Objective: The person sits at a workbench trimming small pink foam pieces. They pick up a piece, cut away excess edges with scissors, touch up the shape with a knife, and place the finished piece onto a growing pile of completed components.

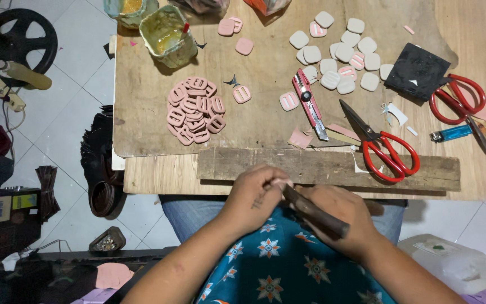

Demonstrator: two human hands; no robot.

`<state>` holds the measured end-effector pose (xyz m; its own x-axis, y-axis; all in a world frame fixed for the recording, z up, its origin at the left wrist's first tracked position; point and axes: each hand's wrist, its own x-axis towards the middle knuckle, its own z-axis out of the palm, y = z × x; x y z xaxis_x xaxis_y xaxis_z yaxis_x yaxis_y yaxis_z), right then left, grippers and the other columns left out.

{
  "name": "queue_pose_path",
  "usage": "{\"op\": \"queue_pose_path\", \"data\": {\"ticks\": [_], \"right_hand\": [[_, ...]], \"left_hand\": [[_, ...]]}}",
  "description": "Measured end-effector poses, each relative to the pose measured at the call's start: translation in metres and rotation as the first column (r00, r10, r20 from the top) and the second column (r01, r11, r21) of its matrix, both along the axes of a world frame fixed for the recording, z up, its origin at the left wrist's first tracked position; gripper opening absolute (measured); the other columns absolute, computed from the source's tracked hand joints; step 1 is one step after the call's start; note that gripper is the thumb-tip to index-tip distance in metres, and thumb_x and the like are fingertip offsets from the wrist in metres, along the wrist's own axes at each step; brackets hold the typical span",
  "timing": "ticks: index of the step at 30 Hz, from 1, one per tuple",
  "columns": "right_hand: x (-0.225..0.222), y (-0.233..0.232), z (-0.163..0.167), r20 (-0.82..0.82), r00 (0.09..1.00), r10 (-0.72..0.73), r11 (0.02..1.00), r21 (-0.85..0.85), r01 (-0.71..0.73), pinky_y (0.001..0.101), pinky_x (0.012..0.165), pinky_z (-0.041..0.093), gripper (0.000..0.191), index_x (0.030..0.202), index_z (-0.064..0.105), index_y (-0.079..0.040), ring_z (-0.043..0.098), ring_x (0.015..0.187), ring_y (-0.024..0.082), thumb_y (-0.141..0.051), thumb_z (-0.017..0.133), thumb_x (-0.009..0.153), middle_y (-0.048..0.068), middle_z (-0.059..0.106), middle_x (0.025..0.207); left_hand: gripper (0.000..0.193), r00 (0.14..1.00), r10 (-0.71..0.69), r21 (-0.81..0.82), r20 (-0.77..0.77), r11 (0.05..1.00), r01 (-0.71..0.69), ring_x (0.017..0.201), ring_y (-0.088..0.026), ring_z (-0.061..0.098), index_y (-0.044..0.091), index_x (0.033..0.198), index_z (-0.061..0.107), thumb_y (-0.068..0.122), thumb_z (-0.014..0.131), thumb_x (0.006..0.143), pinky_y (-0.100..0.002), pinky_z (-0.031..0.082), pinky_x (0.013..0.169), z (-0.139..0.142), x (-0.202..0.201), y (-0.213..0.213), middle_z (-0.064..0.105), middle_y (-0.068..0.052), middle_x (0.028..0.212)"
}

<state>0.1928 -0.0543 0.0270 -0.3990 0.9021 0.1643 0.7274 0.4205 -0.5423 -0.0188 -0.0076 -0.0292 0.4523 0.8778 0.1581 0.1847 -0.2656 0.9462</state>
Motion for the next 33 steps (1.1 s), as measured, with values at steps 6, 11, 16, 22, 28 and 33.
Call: {"op": "queue_pose_path", "data": {"ticks": [6, 11, 16, 22, 28, 33], "right_hand": [[0.006, -0.004, 0.010, -0.057, 0.967, -0.249, 0.967, -0.075, 0.245, 0.0390, 0.059, 0.054, 0.019, 0.092, 0.066, -0.010, 0.068, 0.066, 0.029, -0.017, 0.082, 0.083, 0.010, 0.067, 0.078], [0.024, 0.008, 0.010, -0.041, 0.956, -0.291, 0.955, 0.051, 0.293, 0.0418, 0.068, 0.052, 0.031, 0.106, 0.065, 0.001, 0.067, 0.078, 0.035, -0.013, 0.073, 0.080, 0.018, 0.064, 0.090], [0.027, 0.011, -0.003, 0.122, 0.894, -0.432, 0.835, -0.321, 0.447, 0.0381, 0.072, 0.057, 0.023, 0.107, 0.074, -0.009, 0.074, 0.078, 0.028, -0.024, 0.075, 0.090, 0.014, 0.075, 0.092], [0.008, 0.026, -0.015, -0.137, 0.981, -0.135, 0.989, 0.040, 0.142, 0.0382, 0.078, 0.056, 0.036, 0.123, 0.066, -0.006, 0.071, 0.094, 0.032, -0.013, 0.072, 0.088, 0.013, 0.071, 0.110], [-0.003, 0.027, -0.003, -0.028, 0.998, -0.060, 0.998, -0.023, 0.059, 0.0434, 0.076, 0.055, 0.049, 0.129, 0.063, -0.010, 0.068, 0.091, 0.036, -0.009, 0.073, 0.080, 0.013, 0.068, 0.100], [0.010, 0.022, 0.015, 0.180, 0.984, -0.015, 0.993, -0.112, 0.035, 0.0444, 0.071, 0.054, 0.046, 0.126, 0.065, -0.014, 0.069, 0.086, 0.034, -0.015, 0.076, 0.082, 0.011, 0.067, 0.093]], "left_hand": [[0.011, 0.959, 0.243, -0.300, 0.143, 0.934, -0.192, 0.080, -0.019, 0.069, 0.003, 0.104, 0.065, 0.003, 0.064, 0.094, -0.026, 0.056, 0.072, 0.001, 0.010, 0.013, 0.071, -0.007, 0.090], [0.015, 0.961, 0.261, 0.385, -0.094, 0.899, -0.207, 0.098, -0.029, 0.066, 0.006, 0.095, 0.068, 0.004, 0.076, 0.083, -0.040, 0.051, 0.085, 0.003, 0.004, 0.013, 0.065, -0.009, 0.103], [0.021, 0.960, 0.231, 0.460, -0.159, 0.878, -0.135, 0.107, -0.030, 0.063, 0.006, 0.099, 0.069, 0.009, 0.079, 0.080, -0.045, 0.045, 0.095, 0.003, -0.002, 0.006, 0.063, -0.011, 0.112], [0.020, 0.947, 0.286, 0.497, -0.148, 0.849, -0.179, 0.110, -0.030, 0.062, 0.004, 0.099, 0.068, 0.008, 0.077, 0.081, -0.045, 0.045, 0.097, 0.003, -0.001, 0.008, 0.065, -0.010, 0.113], [0.015, 0.944, 0.286, 0.459, -0.166, 0.870, -0.182, 0.106, -0.027, 0.063, 0.006, 0.093, 0.068, 0.008, 0.076, 0.081, -0.043, 0.045, 0.095, 0.005, 0.000, 0.008, 0.066, -0.006, 0.107], [0.015, 0.947, 0.278, 0.464, -0.162, 0.868, -0.176, 0.106, -0.026, 0.064, 0.006, 0.092, 0.067, 0.009, 0.077, 0.081, -0.043, 0.044, 0.094, 0.005, -0.001, 0.010, 0.066, -0.006, 0.107]]}}
